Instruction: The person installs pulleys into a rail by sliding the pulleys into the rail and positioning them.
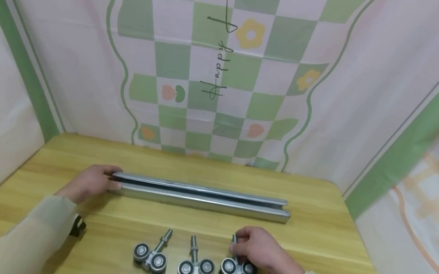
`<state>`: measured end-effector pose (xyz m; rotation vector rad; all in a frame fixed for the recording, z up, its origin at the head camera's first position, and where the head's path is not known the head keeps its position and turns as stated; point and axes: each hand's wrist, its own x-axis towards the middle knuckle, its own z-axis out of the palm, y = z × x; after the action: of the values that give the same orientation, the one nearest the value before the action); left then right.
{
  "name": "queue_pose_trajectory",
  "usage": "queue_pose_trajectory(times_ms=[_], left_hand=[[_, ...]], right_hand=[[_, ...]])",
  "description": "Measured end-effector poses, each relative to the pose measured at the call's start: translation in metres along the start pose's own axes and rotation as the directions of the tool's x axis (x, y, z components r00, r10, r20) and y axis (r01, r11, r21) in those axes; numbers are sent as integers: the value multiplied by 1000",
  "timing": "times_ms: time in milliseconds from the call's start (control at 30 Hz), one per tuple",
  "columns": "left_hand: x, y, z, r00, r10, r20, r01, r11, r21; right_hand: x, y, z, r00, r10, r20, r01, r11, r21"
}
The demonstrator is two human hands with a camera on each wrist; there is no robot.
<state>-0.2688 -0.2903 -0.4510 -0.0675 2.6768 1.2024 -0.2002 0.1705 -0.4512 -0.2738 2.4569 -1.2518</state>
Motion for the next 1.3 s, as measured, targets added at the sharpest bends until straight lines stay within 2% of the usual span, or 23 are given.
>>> queue_pose_trajectory(times_ms=[200,567,933,1300], left_hand=[[0,-3,1,1000,12,4,-12,1000,-2],[4,0,-2,1000,-3,18,3,1000,-11],[2,-2,0,1000,-6,17,5,1000,12],[1,-1,-2,1000,3,19,-3,1000,1]], right_hand=[[4,3,3,999,-6,-32,4,998,-63],[8,1,-1,997,32,-68,-39,993,-108],[4,3,-1,999,40,-10,-40,999,35],[3,2,0,1000,29,-11,-27,991,128]])
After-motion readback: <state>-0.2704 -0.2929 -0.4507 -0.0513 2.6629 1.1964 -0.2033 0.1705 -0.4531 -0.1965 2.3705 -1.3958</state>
